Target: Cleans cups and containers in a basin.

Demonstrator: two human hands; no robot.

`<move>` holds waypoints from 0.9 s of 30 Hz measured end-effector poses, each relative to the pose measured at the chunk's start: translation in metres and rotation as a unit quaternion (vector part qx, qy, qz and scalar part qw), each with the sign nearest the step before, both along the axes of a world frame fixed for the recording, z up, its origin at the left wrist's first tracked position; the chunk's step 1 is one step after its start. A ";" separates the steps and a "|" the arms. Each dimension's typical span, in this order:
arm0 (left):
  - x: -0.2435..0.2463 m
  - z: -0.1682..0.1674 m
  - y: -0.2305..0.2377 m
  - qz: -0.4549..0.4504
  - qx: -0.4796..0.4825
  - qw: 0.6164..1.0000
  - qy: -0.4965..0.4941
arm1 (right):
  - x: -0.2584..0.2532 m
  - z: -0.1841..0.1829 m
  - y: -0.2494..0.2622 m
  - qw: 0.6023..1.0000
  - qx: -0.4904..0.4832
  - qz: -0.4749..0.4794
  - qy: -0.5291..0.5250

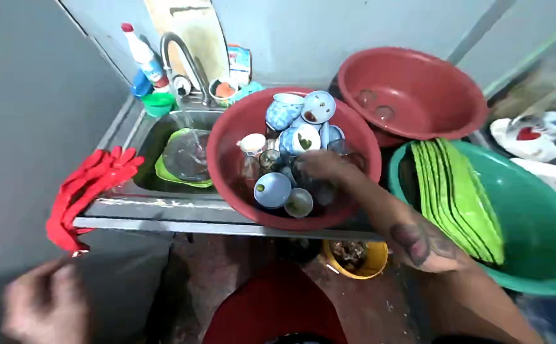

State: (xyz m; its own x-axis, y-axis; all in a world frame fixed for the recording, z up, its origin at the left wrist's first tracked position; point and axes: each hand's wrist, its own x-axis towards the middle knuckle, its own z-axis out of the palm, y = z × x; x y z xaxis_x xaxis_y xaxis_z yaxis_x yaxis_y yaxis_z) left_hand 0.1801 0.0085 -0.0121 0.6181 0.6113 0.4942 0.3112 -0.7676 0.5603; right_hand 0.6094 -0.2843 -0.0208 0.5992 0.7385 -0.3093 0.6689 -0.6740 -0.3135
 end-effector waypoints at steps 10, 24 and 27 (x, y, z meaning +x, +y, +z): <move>0.284 -0.003 -0.126 -0.289 0.003 0.843 0.453 | -0.031 -0.010 0.033 0.993 -0.047 -0.109 -0.010; 0.300 0.021 -0.140 -0.425 0.111 0.657 0.613 | -0.020 0.020 -0.005 0.825 0.404 -0.350 0.184; 0.307 0.011 -0.114 -0.497 0.058 0.640 0.583 | -0.028 0.032 -0.027 0.700 0.541 -0.386 0.261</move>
State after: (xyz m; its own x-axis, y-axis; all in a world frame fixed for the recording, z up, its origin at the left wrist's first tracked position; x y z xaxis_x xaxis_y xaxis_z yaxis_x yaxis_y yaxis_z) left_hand 0.4875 -0.1059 -0.0016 0.6628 -0.3697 -0.6512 -0.2080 -0.9263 0.3141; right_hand 0.5814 -0.3113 0.0111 0.9629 0.2274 -0.1453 -0.1603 0.0487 -0.9859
